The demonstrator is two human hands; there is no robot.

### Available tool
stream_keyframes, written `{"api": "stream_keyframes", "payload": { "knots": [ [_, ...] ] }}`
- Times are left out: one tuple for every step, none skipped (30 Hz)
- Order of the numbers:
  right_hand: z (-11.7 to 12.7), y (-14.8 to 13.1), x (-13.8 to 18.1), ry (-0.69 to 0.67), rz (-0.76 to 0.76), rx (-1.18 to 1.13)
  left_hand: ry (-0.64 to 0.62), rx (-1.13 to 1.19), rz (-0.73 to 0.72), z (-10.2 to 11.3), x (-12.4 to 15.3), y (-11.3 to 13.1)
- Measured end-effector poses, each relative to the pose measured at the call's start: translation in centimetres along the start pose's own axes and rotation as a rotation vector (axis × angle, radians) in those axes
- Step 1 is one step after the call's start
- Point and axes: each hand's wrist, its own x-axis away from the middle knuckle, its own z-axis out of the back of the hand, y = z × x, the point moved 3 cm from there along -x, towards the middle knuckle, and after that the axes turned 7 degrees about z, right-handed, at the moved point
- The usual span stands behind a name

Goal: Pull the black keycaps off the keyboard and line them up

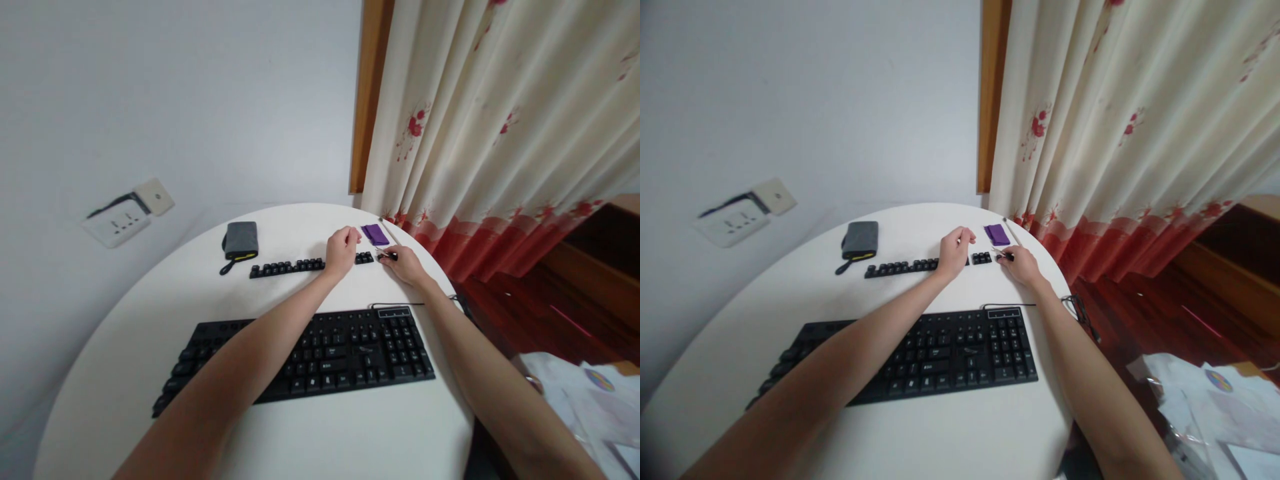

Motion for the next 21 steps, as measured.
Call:
{"api": "stream_keyframes", "payload": {
  "knots": [
    [0.01,0.01,0.00,-0.001,0.001,0.002,0.002,0.006,-0.002,0.02,0.02,0.01],
    [0.03,0.01,0.01,-0.002,0.002,0.005,0.002,0.010,-0.004,0.03,0.04,0.02],
    [0.04,0.01,0.02,-0.002,0.004,0.007,0.001,0.012,-0.004,0.04,0.06,0.03],
    [0.06,0.01,0.03,0.000,0.002,0.008,-0.001,0.014,-0.006,0.04,0.07,0.04],
    [0.08,0.00,0.04,0.003,0.000,0.009,-0.003,0.014,-0.008,0.04,0.08,0.04],
    [0.10,0.00,0.05,0.006,-0.003,0.009,-0.005,0.011,-0.009,0.03,0.09,0.04],
    [0.11,-0.01,0.06,0.008,-0.005,0.008,-0.009,0.007,-0.010,0.02,0.09,0.02],
    [0.11,-0.01,0.07,0.009,-0.008,0.005,-0.013,0.001,-0.010,0.00,0.08,0.00],
    [0.11,-0.02,0.08,0.008,-0.011,0.002,-0.018,-0.005,-0.007,-0.02,0.08,-0.04],
    [0.10,-0.02,0.08,0.007,-0.012,0.000,-0.021,-0.011,-0.003,-0.04,0.07,-0.09],
    [0.09,-0.03,0.09,0.008,-0.012,-0.001,-0.023,-0.014,0.001,-0.06,0.06,-0.13],
    [0.09,-0.03,0.10,0.011,-0.013,0.000,-0.023,-0.014,0.003,-0.07,0.06,-0.16],
    [0.09,-0.05,0.11,0.014,-0.014,0.003,-0.022,-0.011,0.003,-0.08,0.06,-0.19],
    [0.09,-0.07,0.12,0.016,-0.014,0.007,-0.020,-0.005,0.000,-0.09,0.06,-0.19],
    [0.10,-0.10,0.13,0.015,-0.015,0.010,-0.019,0.002,-0.005,-0.09,0.06,-0.19],
    [0.11,-0.13,0.14,0.014,-0.017,0.011,-0.017,0.009,-0.009,-0.09,0.06,-0.18],
    [0.13,-0.17,0.15,0.009,-0.020,0.011,-0.017,0.014,-0.012,-0.09,0.06,-0.18],
    [0.15,-0.20,0.15,0.002,-0.025,0.011,-0.016,0.015,-0.015,-0.10,0.06,-0.18],
    [0.17,-0.23,0.14,-0.008,-0.031,0.011,-0.015,0.014,-0.016,-0.10,0.05,-0.18],
    [0.19,-0.25,0.13,-0.019,-0.037,0.012,-0.014,0.011,-0.016,-0.10,0.04,-0.20],
    [0.22,-0.27,0.12,-0.031,-0.042,0.015,-0.012,0.009,-0.016,-0.11,0.04,-0.21]
  ]
}}
